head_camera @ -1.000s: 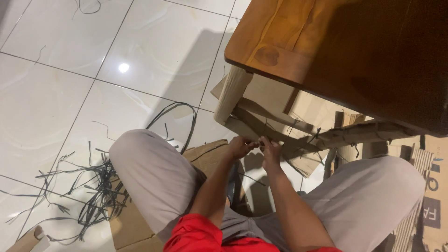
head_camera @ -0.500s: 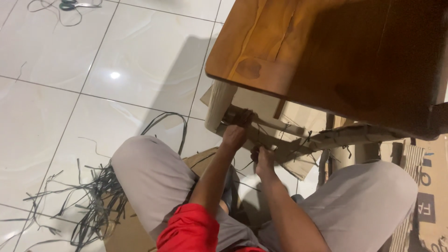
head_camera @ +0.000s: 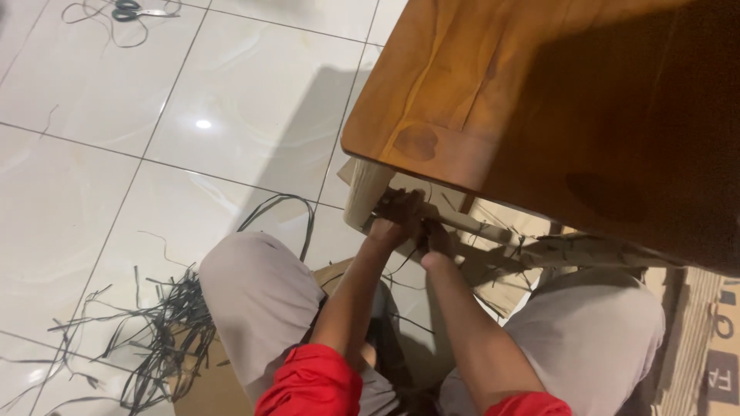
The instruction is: Wrapping a wooden chair leg with black strips for protection or decoration
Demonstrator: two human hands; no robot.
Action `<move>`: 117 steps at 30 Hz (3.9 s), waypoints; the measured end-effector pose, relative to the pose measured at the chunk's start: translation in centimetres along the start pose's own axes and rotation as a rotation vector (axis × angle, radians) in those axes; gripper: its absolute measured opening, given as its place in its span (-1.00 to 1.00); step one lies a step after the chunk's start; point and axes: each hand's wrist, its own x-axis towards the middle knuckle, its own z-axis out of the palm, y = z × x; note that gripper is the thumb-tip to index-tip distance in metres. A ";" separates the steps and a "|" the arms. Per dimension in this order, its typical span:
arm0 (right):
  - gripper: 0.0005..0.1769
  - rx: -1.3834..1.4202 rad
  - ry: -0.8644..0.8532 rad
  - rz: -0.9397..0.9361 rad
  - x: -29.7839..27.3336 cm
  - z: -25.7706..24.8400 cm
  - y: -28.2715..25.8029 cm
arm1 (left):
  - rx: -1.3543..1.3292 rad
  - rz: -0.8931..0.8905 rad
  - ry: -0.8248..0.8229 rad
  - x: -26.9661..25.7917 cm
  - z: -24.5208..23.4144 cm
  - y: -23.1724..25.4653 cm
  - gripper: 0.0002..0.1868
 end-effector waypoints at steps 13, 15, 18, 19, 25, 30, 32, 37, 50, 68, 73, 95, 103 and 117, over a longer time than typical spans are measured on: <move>-0.79 0.285 -0.169 -0.068 1.0 1.3 0.5 | -0.282 -0.468 -0.569 3.8 -2.4 2.6 -0.71; -0.69 0.328 -0.198 -0.053 0.0 1.5 0.1 | -0.204 -0.448 -0.530 2.9 0.1 3.3 -0.43; -0.55 0.188 -0.178 -0.044 -2.8 2.0 -1.8 | -0.242 -0.505 -0.687 2.8 2.2 3.9 -0.47; -0.55 0.188 -0.177 -0.045 -6.1 1.4 -3.2 | -0.244 -0.505 -0.686 3.4 -0.3 3.2 -0.47; -0.65 0.224 -0.195 -0.109 4.6 0.6 2.9 | -0.151 -0.542 -0.183 2.8 0.3 3.2 -0.87; -0.11 0.322 -0.016 -0.140 3.3 2.7 4.9 | -0.290 -0.503 -0.108 1.1 2.1 2.4 -0.91; -0.22 0.153 -0.006 -0.214 -1.3 2.6 2.1 | -0.396 -0.482 -0.257 1.7 0.2 1.3 -0.86; -0.63 -0.520 0.031 -0.500 -13.2 1.3 -5.7 | -0.450 -0.433 -0.547 2.4 -1.0 0.6 -0.74; -0.68 -1.015 0.045 -0.805 -6.9 -2.6 -10.8 | -0.389 -0.110 0.004 2.9 -2.8 0.0 -0.71; -0.76 -0.884 0.482 -1.176 -3.8 -1.7 -10.6 | -0.265 -0.051 -0.027 2.4 -1.9 -0.1 -0.82; -0.82 -0.714 0.913 -1.518 -3.7 -3.0 -8.3 | -0.235 -0.066 0.196 4.5 -4.0 0.7 -0.74; -0.31 0.262 -0.143 -0.160 -5.4 -1.6 -1.0 | -0.360 -0.276 -0.267 6.2 -8.7 1.2 -0.70; -0.36 0.245 -0.293 -0.048 -3.5 0.4 0.8 | -0.507 -0.261 -0.541 2.8 -0.2 0.8 -0.49; -0.54 -0.329 -0.191 -0.441 -5.8 -0.5 3.9 | -0.741 -0.311 -0.074 3.7 -7.9 1.4 -0.89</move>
